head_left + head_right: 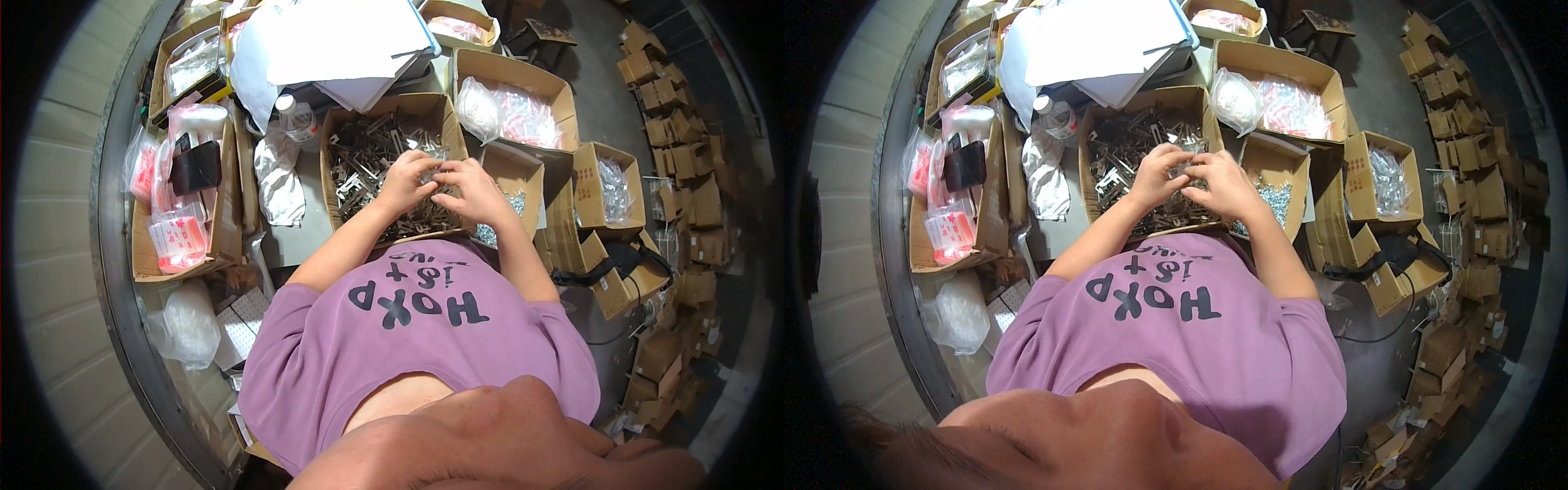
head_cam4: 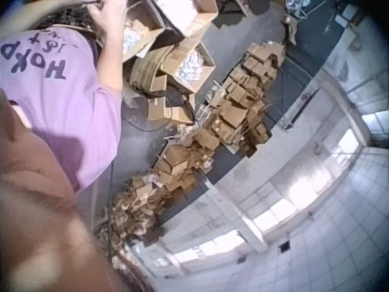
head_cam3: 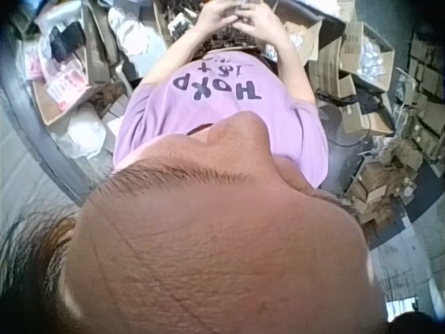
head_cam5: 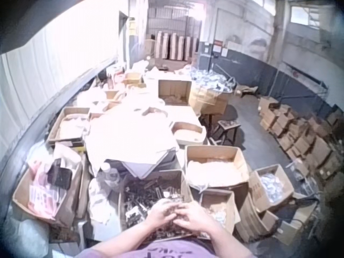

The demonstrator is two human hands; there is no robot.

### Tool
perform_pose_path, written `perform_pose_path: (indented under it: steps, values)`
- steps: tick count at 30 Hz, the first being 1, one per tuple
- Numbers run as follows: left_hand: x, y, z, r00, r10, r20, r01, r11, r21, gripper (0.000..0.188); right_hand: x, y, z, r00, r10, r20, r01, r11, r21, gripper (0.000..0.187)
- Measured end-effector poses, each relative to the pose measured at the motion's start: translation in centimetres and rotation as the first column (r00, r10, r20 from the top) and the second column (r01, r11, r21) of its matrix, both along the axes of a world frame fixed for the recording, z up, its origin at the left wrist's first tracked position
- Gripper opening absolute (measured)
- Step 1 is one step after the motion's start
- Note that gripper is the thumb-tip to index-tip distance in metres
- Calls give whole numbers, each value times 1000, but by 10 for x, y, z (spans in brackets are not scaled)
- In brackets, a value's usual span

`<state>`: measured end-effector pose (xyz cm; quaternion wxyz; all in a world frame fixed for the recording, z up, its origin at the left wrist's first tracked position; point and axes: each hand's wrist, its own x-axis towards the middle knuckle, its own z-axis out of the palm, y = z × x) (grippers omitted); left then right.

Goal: The person sorts small metal components by hand, picking them from a large cardboard box and placing them into smaller containers or plastic bags.

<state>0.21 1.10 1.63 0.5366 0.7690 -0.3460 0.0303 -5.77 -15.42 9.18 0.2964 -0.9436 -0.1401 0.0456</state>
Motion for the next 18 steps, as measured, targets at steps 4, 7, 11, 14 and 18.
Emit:
perform_pose_path:
  steps: [4,7,11,14,18]
  values:
    - [-3,-6,14,976,110,189,-119,992,38,52,-3,0,-5,998,22,62,-17,997,-79,33]
    - [1,-1,-4,1000,-23,-13,26,968,251,40,3,4,-11,989,129,79,-132,991,32,27]
    - [13,4,-9,958,236,-165,-221,970,104,30,6,7,-15,973,-180,-145,213,943,256,17]
    - [19,9,-5,878,313,-362,-319,947,46,38,8,9,-31,955,82,-287,-81,997,15,20]
    - [19,6,-6,854,279,-438,-318,948,-16,39,7,35,-48,933,107,-344,-164,976,-140,23]
